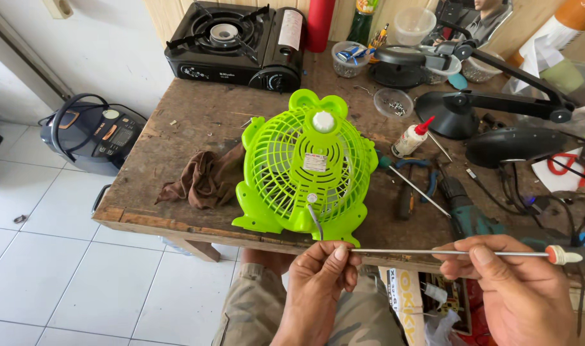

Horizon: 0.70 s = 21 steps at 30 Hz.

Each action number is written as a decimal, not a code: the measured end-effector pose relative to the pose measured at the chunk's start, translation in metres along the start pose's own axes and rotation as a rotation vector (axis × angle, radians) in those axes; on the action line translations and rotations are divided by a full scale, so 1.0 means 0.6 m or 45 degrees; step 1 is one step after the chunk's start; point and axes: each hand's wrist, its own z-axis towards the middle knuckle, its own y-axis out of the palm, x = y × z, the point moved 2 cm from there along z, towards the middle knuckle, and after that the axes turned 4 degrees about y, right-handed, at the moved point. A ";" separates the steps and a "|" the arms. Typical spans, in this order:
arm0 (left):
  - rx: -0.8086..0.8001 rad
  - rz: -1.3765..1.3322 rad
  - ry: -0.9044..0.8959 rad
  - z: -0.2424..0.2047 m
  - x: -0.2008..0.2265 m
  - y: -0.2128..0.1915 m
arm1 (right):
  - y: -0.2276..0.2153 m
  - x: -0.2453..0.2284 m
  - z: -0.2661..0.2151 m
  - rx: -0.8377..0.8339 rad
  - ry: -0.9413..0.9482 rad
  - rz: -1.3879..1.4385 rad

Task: The person is repairing a green plastic fan by unscrewing and removing screws from the fan's casing using a screwdriver. They systematically remove screws from various points on the fan's back casing.

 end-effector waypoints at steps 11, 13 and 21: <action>0.065 0.115 -0.019 -0.003 0.000 -0.021 | 0.021 -0.047 -0.010 -0.175 0.088 -0.226; 0.010 0.171 0.025 -0.004 0.002 -0.020 | 0.031 -0.069 -0.011 -0.116 0.234 -0.276; -0.178 0.365 -0.063 -0.014 -0.020 -0.034 | 0.048 -0.053 -0.006 -0.228 0.185 -0.742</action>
